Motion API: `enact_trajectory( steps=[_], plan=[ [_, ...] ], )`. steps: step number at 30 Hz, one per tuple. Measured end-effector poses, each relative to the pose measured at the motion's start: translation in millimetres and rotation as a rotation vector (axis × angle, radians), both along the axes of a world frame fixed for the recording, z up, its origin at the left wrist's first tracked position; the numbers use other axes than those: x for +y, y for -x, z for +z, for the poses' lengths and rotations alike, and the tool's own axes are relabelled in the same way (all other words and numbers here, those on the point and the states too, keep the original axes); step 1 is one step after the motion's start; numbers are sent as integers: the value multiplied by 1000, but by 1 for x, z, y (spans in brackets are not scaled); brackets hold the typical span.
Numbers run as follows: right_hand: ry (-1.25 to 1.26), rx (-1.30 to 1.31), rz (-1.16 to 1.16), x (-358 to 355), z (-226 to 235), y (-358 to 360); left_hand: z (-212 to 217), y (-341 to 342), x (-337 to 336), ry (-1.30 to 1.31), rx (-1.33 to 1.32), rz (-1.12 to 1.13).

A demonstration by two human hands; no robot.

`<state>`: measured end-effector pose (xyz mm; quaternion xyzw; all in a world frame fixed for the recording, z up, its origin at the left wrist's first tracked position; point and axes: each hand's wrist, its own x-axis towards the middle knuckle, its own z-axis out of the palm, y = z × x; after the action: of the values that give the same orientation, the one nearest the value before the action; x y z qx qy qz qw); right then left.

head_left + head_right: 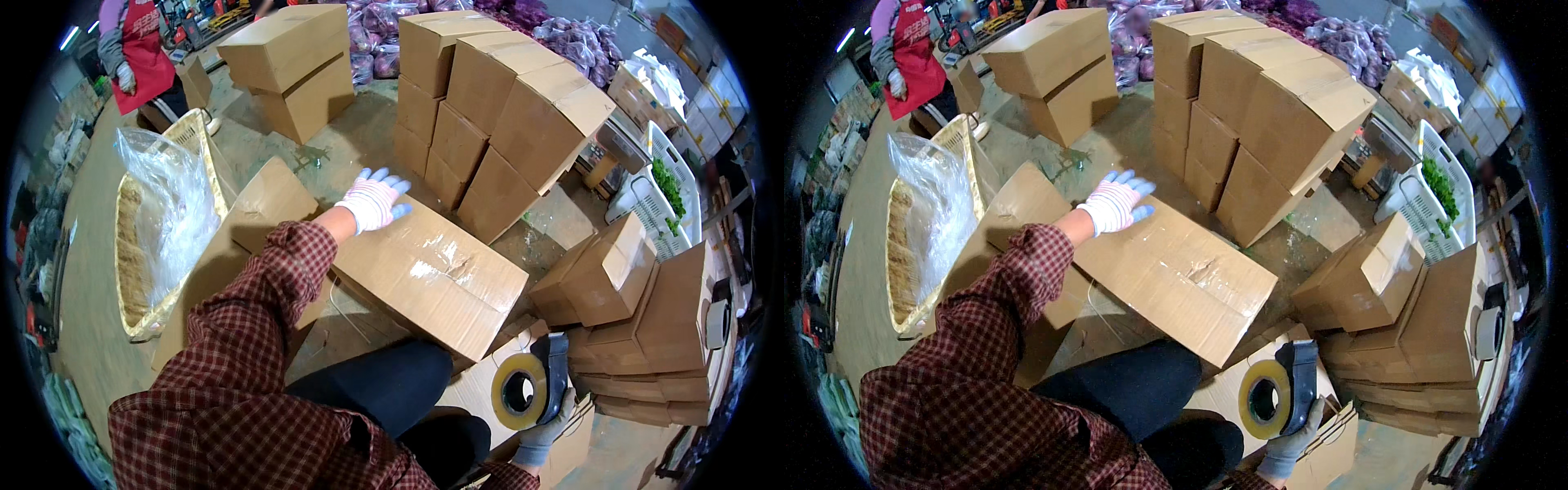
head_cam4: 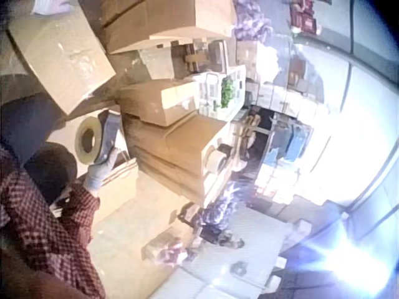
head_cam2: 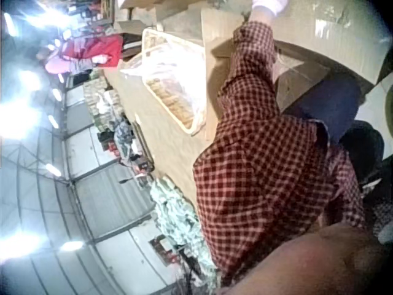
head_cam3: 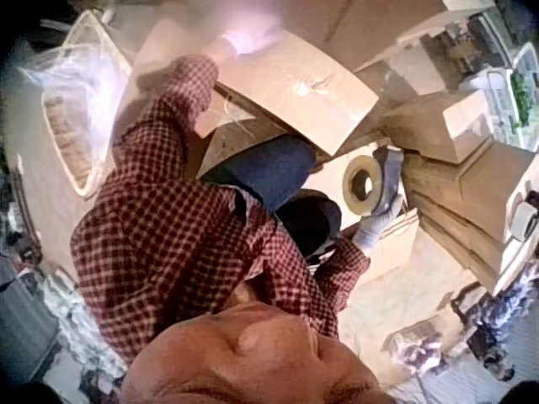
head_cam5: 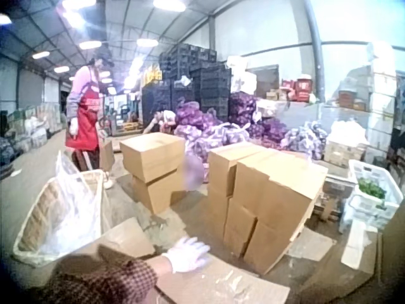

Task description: The person assembles cardboard boxes by hand and secures the bottom flaps with a tape dispenser.

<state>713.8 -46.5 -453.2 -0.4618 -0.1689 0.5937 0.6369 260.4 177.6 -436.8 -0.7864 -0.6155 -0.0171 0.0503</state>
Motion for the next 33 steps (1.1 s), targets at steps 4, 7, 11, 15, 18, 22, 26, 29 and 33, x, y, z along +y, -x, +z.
enact_trajectory(
  steps=[4,7,11,15,18,22,26,29,33],
  plan=[
    [-28,-27,-16,9,51,27,20,-4,-19,232,128,134],
    [-11,-26,-45,13,68,40,22,-3,-30,301,157,243],
    [16,-50,-62,16,87,69,27,-13,-42,224,62,111],
    [19,-54,22,16,77,85,-2,-72,-77,181,-56,-214],
    [2,-11,16,11,81,95,-14,-138,-94,171,-257,-356],
    [-41,-87,15,10,77,96,-12,-180,-119,201,-306,-576],
    [46,-357,-95,17,47,67,-15,-151,-142,414,-721,-759],
    [210,-833,-215,18,-16,12,17,-88,-149,74,-600,-456],
    [633,-1651,-187,7,-73,-11,17,10,-151,-189,-692,155]
  ],
)
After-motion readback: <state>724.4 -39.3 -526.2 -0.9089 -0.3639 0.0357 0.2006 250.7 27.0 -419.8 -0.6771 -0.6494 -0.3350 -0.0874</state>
